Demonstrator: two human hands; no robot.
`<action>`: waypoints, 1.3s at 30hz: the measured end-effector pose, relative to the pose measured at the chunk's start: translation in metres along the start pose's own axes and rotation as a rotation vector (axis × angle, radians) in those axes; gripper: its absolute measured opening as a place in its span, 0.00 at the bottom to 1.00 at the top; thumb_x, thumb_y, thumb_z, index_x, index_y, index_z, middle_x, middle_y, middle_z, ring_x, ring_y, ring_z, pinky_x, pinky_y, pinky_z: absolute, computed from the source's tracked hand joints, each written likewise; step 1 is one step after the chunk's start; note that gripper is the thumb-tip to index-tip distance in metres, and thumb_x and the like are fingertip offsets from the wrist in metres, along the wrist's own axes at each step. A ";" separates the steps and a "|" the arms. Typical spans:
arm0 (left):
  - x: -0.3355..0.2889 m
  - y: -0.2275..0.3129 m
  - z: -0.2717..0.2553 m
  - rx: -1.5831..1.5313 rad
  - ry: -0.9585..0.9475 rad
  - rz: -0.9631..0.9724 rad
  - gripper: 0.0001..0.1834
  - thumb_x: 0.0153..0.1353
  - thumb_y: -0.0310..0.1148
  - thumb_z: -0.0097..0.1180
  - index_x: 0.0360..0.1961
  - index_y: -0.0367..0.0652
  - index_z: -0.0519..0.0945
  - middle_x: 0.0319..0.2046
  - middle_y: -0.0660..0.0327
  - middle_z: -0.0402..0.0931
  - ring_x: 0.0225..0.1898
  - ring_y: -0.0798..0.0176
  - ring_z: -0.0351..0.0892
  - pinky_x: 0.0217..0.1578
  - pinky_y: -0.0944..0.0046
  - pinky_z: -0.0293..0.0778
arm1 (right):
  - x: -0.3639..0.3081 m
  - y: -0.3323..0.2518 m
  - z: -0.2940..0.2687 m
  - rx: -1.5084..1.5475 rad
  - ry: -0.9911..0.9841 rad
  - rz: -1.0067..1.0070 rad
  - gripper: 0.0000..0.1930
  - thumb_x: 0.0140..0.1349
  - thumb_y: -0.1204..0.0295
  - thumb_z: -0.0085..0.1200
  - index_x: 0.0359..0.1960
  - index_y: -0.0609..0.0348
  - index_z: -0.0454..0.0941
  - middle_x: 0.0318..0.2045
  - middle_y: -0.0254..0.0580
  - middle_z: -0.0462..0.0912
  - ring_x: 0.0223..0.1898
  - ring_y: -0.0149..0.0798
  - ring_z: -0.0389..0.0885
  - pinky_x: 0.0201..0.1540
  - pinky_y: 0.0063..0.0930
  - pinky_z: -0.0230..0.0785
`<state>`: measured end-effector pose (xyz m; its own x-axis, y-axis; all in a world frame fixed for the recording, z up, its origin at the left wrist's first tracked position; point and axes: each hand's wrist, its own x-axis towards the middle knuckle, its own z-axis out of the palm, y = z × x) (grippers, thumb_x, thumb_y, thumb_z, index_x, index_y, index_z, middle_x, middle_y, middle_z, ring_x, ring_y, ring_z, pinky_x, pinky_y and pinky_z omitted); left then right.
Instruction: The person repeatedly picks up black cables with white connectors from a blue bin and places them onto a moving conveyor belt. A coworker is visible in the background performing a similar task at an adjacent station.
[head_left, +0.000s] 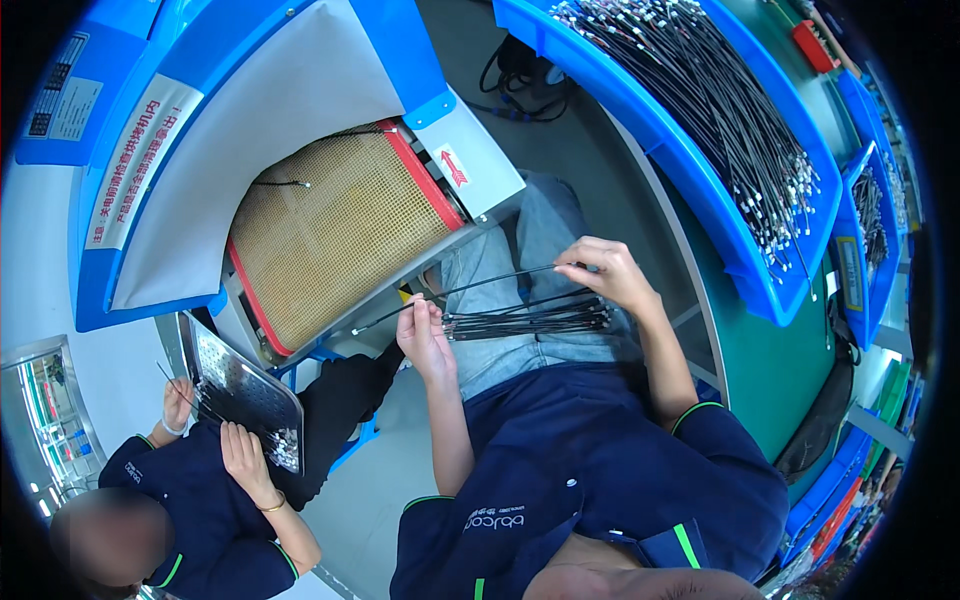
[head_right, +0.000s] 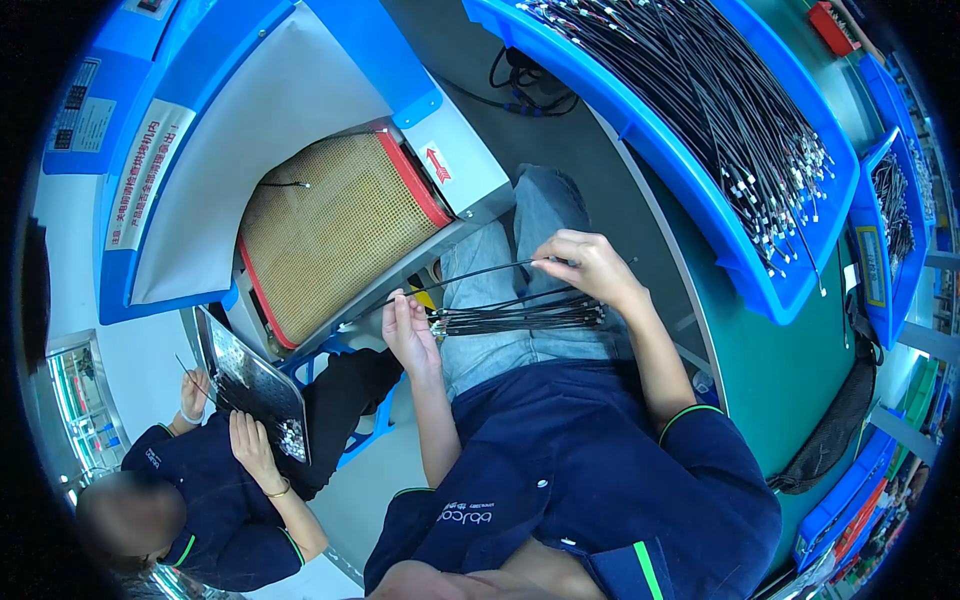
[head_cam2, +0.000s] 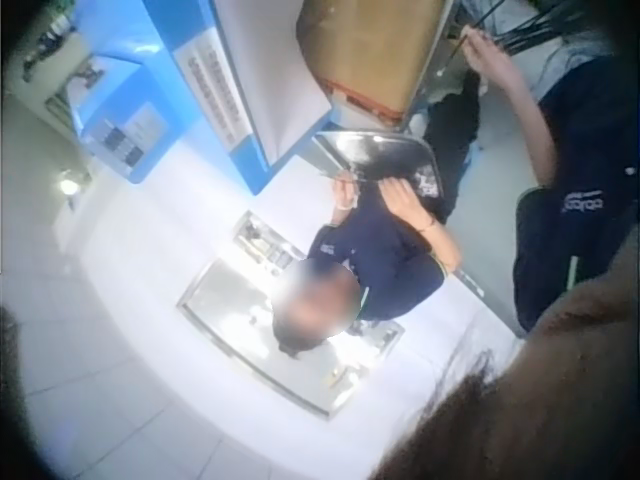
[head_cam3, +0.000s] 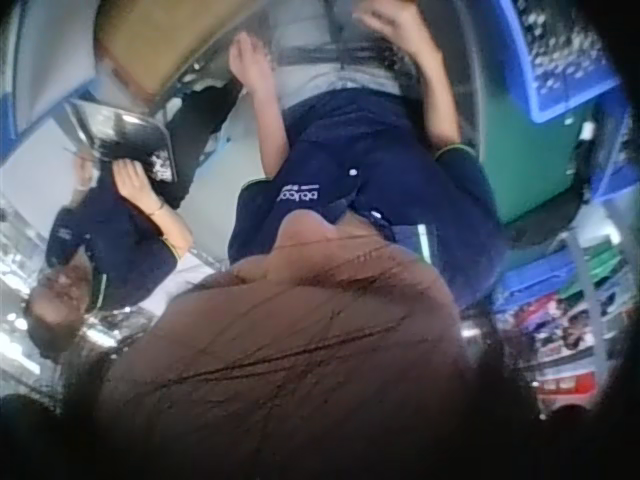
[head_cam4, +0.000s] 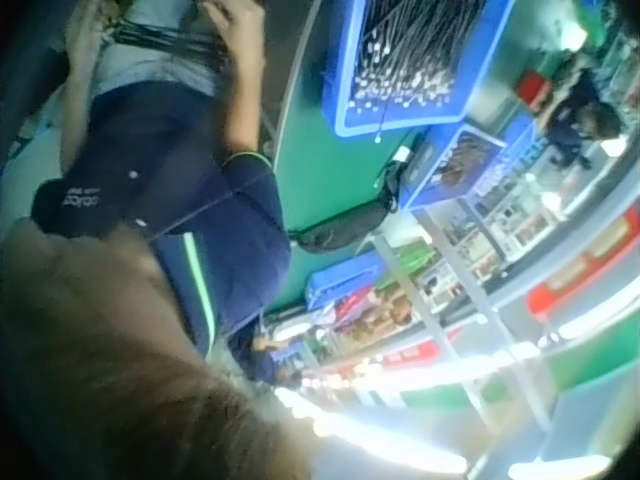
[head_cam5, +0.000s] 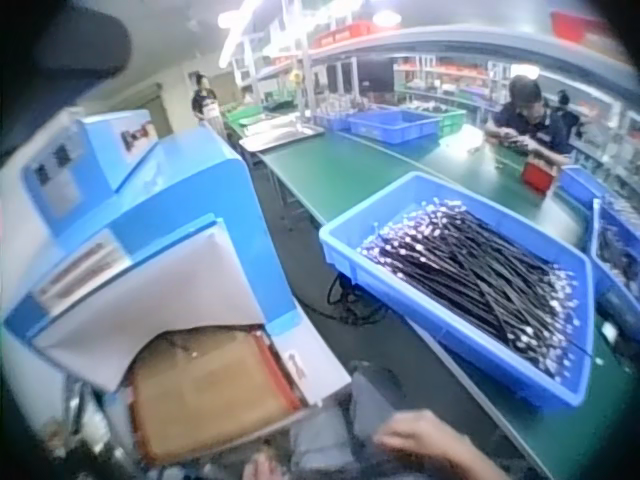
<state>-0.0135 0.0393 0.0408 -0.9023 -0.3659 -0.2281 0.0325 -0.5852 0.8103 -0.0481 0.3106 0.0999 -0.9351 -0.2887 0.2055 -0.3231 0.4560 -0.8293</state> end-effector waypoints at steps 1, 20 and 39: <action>0.000 0.000 0.000 0.003 -0.003 0.001 0.08 0.65 0.28 0.53 0.43 0.34 0.76 0.32 0.62 0.76 0.33 0.72 0.75 0.36 0.74 0.74 | 0.001 -0.001 0.000 -0.001 -0.001 0.004 0.06 0.54 0.74 0.61 0.30 0.63 0.81 0.28 0.41 0.82 0.31 0.40 0.81 0.34 0.29 0.74; 0.003 0.000 0.003 0.005 0.006 -0.012 0.07 0.64 0.28 0.54 0.41 0.36 0.77 0.31 0.62 0.76 0.32 0.73 0.75 0.35 0.75 0.74 | -0.003 0.005 -0.005 -0.010 -0.024 -0.017 0.08 0.51 0.71 0.64 0.30 0.62 0.81 0.28 0.40 0.81 0.29 0.39 0.80 0.31 0.29 0.73; -0.003 -0.014 0.013 0.008 -0.079 -0.100 0.07 0.63 0.26 0.55 0.40 0.36 0.79 0.35 0.63 0.78 0.33 0.73 0.75 0.37 0.73 0.73 | 0.034 -0.036 0.014 -0.319 -0.218 -0.097 0.08 0.47 0.68 0.65 0.25 0.56 0.80 0.24 0.37 0.76 0.27 0.40 0.78 0.30 0.33 0.71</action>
<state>-0.0170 0.0580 0.0366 -0.9319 -0.2473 -0.2652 -0.0630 -0.6098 0.7900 -0.0663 0.2724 0.1295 -0.8564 -0.4993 0.1312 -0.4692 0.6468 -0.6012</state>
